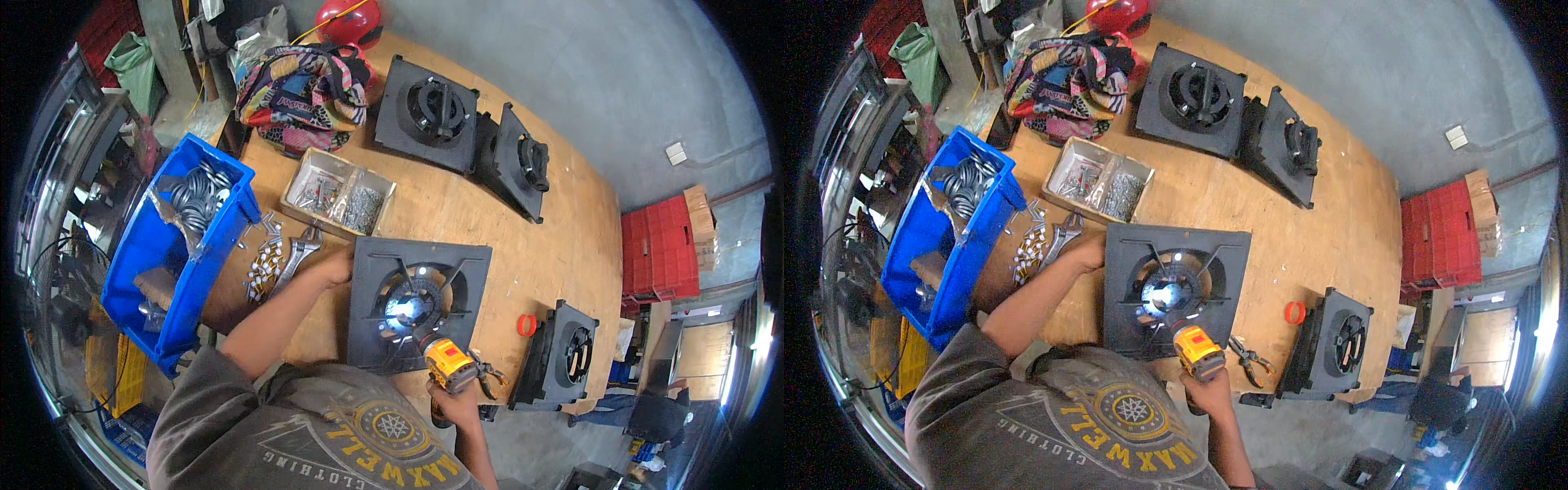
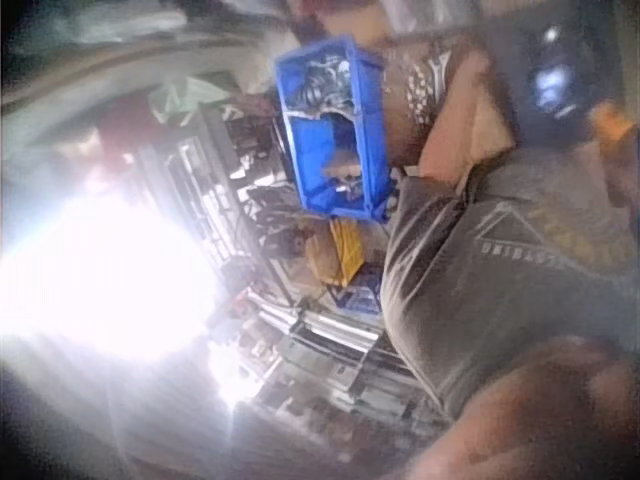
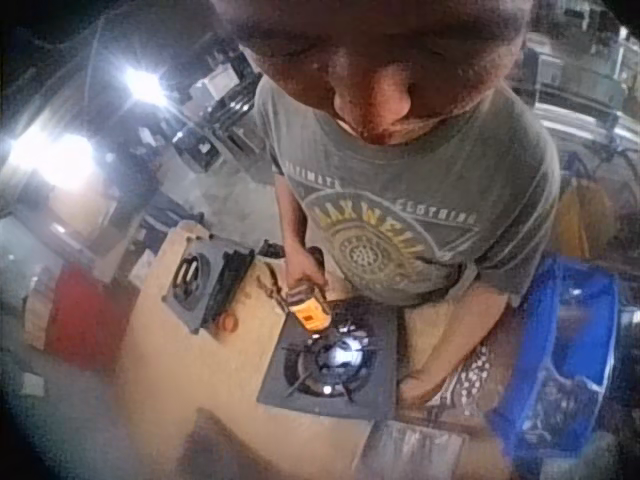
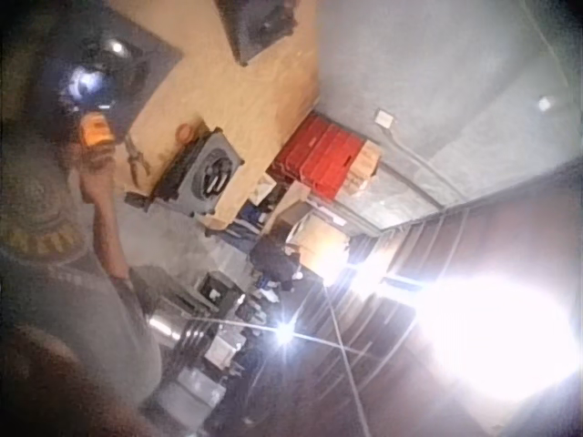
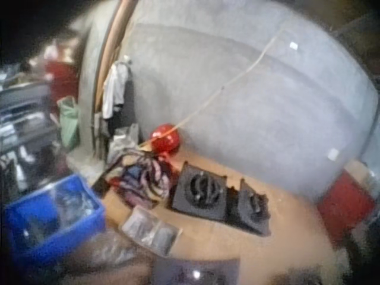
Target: The person assembles multiple black fan housings on a wooden workbench. They use a cordless drill to fasten screws and a socket wrench to tighten bolts, repeatedly flipping the housings to access different sides. The person handles fan blades, housings, and fasteners throughout the process.
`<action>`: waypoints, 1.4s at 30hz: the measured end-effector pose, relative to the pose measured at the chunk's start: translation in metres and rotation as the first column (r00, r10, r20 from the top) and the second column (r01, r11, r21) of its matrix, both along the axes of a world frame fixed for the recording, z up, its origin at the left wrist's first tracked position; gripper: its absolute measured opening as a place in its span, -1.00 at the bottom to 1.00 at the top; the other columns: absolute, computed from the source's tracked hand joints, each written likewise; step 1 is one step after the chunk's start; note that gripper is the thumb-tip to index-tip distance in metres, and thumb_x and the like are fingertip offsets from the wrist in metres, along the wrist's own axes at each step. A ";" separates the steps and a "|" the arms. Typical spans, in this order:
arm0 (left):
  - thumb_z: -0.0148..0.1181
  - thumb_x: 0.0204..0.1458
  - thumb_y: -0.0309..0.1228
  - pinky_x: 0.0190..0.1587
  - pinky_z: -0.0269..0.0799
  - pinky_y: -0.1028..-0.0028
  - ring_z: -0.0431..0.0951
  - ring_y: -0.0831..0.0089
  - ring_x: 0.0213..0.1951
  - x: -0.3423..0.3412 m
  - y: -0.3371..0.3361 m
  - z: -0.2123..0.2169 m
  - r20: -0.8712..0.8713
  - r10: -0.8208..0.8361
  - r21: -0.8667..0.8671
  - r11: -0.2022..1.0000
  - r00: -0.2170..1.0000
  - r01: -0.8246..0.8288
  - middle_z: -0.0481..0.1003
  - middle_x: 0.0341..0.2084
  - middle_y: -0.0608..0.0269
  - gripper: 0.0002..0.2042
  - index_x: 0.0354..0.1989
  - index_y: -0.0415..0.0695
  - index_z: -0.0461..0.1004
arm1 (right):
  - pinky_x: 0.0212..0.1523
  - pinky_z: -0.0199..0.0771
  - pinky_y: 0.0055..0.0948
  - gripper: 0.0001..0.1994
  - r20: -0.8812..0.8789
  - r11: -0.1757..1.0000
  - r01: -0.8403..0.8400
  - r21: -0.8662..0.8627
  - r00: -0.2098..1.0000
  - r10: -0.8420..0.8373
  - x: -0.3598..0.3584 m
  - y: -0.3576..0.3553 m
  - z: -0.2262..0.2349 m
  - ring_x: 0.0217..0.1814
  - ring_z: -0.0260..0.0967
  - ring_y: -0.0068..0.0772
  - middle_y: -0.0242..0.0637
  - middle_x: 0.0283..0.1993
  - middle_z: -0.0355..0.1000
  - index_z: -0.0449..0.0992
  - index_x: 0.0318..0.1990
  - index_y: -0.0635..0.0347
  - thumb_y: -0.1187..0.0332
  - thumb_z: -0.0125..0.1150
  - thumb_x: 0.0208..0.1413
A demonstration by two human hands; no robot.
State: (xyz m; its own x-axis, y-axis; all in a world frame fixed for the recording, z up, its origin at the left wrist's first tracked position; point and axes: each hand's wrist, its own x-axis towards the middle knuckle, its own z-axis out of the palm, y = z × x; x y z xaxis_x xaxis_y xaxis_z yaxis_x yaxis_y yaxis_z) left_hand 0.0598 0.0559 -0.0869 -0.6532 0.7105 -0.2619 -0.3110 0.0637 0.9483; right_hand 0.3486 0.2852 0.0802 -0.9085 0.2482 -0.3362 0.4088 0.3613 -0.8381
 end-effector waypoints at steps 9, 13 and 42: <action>0.07 0.22 -0.21 0.05 0.43 0.32 0.52 0.29 -0.04 0.007 0.072 -0.027 0.327 -0.216 0.274 0.953 0.920 0.127 0.53 0.00 0.11 -0.58 0.15 -0.21 0.43 | 0.12 0.40 -0.33 -0.53 -0.036 0.988 0.133 -0.073 0.990 -0.136 -0.065 0.028 0.013 0.07 0.44 -0.32 -0.22 0.00 0.50 0.42 0.09 0.29 0.53 0.33 -0.04; 0.05 0.23 -0.18 0.06 0.43 0.32 0.52 0.28 -0.03 0.010 0.073 -0.029 0.365 -0.227 0.298 0.947 0.903 0.117 0.52 0.01 0.10 -0.57 0.16 -0.21 0.43 | -0.12 0.46 -0.43 -0.58 -0.014 0.999 0.041 -0.001 0.999 -0.041 -0.090 0.029 0.018 -0.12 0.43 -0.49 -0.35 -0.13 0.46 0.42 0.07 0.25 0.60 0.25 0.01; -0.05 0.23 -0.03 0.09 0.41 0.29 0.50 0.24 0.02 0.021 0.071 -0.026 0.438 -0.213 0.388 0.921 0.873 0.030 0.49 0.06 0.07 -0.47 0.17 -0.21 0.42 | -0.06 0.53 -0.23 -0.59 0.406 0.810 -0.385 0.442 0.891 0.201 -0.150 0.030 0.087 -0.03 0.54 0.01 0.06 -0.17 0.57 0.59 -0.11 0.26 0.20 0.36 -0.09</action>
